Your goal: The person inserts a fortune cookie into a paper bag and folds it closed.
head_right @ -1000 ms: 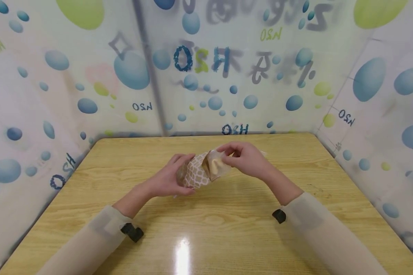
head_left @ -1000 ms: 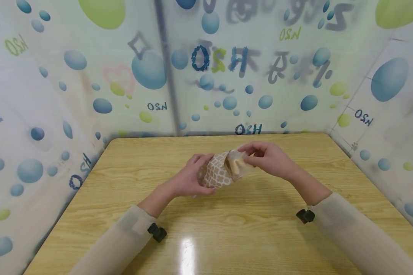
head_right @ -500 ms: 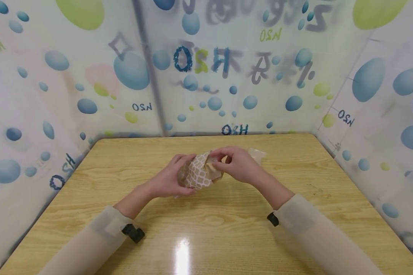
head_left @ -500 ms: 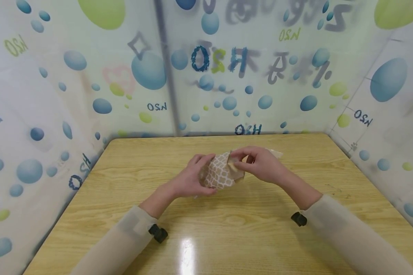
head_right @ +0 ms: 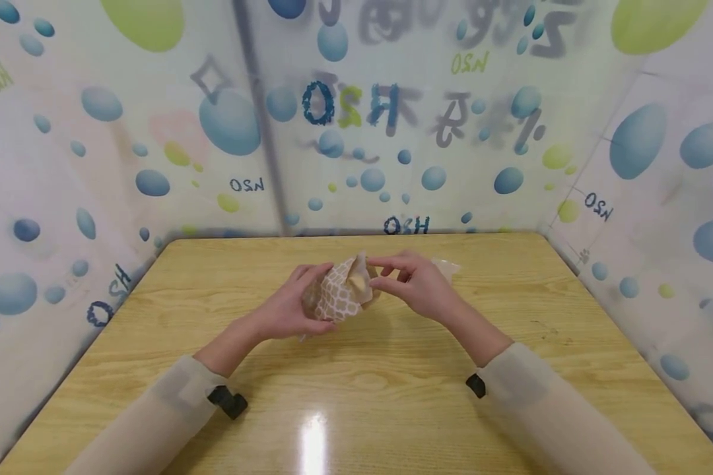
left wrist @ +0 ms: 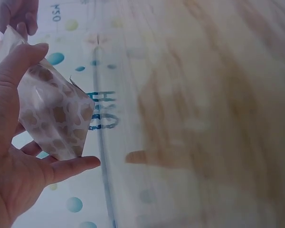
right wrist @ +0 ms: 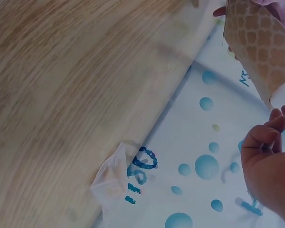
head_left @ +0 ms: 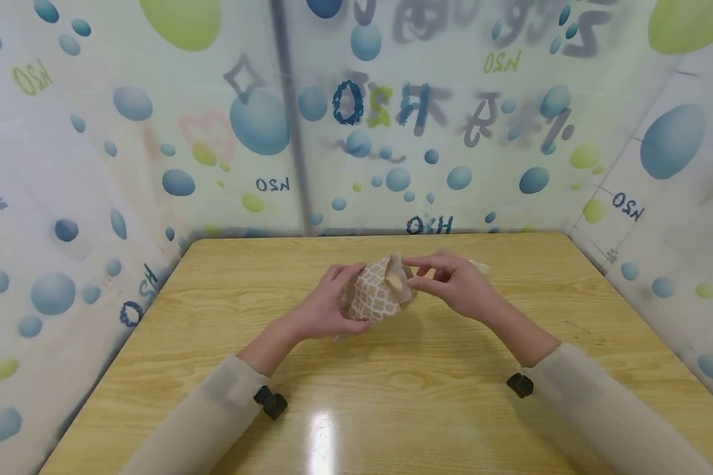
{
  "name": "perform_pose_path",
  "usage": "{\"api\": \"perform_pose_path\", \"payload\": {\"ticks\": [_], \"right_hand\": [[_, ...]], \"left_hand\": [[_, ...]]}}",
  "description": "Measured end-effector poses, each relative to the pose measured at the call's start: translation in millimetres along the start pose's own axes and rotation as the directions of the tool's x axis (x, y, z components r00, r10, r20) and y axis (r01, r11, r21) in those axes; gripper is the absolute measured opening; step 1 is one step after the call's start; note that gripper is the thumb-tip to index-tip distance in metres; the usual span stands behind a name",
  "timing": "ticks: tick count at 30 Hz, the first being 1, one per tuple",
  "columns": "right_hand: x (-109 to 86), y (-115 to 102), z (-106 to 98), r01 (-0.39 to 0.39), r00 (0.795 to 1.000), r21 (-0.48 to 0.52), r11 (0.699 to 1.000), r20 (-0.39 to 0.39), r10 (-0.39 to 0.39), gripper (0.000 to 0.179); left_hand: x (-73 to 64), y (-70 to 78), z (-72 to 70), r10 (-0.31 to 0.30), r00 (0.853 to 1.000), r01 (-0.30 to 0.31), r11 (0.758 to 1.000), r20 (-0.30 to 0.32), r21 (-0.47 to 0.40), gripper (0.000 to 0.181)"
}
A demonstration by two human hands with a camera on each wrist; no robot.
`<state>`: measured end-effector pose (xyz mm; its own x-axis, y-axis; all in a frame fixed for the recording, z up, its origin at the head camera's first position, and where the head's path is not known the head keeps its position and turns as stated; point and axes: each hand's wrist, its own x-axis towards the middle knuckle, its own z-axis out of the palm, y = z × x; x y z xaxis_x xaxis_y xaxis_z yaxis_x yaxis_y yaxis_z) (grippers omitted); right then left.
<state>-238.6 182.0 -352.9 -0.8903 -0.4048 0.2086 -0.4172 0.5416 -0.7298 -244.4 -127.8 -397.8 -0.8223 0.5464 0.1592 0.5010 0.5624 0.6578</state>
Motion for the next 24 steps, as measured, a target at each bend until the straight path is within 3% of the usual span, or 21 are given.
{"api": "perform_pose_path", "payload": {"ticks": [24], "right_hand": [[5.9,-2,13,-0.021,0.999,-0.074,0.997,0.033,0.023,0.042]], "left_hand": [[1.1,0.8,0.0,-0.016,1.000,0.016,1.000,0.021,-0.004,0.115]]}}
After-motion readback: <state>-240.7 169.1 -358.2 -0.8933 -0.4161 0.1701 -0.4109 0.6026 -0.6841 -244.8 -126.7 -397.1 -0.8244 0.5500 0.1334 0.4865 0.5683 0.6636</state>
